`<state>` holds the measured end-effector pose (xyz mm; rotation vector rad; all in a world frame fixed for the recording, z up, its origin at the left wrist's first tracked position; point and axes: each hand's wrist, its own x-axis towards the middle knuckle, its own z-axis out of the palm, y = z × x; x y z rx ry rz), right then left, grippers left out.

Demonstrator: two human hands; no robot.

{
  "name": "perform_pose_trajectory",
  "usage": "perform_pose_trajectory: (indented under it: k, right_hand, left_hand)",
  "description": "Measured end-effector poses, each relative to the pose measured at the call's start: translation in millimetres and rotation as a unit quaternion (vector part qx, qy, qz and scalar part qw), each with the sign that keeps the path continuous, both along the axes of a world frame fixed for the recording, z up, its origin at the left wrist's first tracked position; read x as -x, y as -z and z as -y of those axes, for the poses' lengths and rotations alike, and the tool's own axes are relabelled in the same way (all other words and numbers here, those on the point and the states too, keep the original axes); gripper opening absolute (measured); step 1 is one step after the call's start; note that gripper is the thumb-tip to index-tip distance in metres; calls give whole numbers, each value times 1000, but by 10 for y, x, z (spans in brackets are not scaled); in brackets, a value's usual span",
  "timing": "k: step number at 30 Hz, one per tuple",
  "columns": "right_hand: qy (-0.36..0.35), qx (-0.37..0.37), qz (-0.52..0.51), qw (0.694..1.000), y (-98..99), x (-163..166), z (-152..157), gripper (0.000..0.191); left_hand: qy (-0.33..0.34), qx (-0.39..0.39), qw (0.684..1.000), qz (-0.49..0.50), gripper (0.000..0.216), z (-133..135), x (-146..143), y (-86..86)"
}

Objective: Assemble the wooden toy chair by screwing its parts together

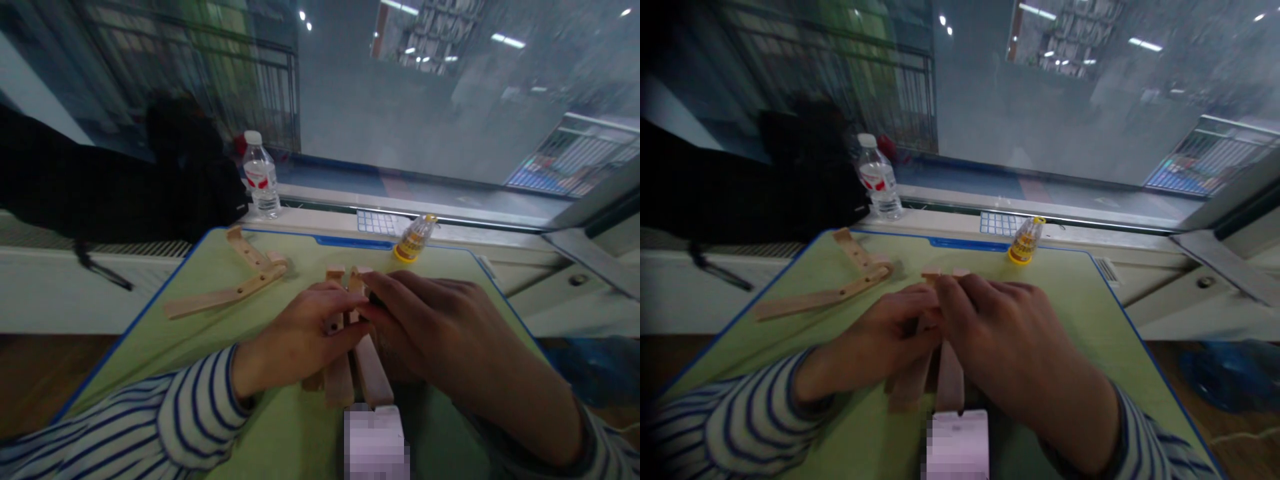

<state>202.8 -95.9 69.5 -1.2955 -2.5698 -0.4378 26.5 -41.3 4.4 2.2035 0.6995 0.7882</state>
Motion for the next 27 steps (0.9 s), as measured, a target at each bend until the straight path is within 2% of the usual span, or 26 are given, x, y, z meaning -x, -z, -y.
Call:
perform_pose_trajectory:
  k: [3,6,12,15,19,27]
  right_hand:
    - [-2,4,-6,1000,-15,15,-3,37]
    - [-4,44,-25,999,-50,5,4,35]
    - [-41,95,-62,993,-93,-88,39,46]
    - [-53,101,-54,992,-71,-114,33,45]
    - [-33,75,-51,995,-29,-118,18,47]
    - [-20,38,4,999,-2,-62,40,47]
  left_hand:
    - [-46,-11,999,16,10,38,-9,15]
    - [-49,-14,999,17,12,43,-3,61]
    - [-57,-19,998,16,14,38,1,95]
    - [-35,-18,999,-6,13,27,0,52]
    - [29,-5,999,-21,17,-14,7,-2]
    - [100,38,994,-15,21,-101,32,23]
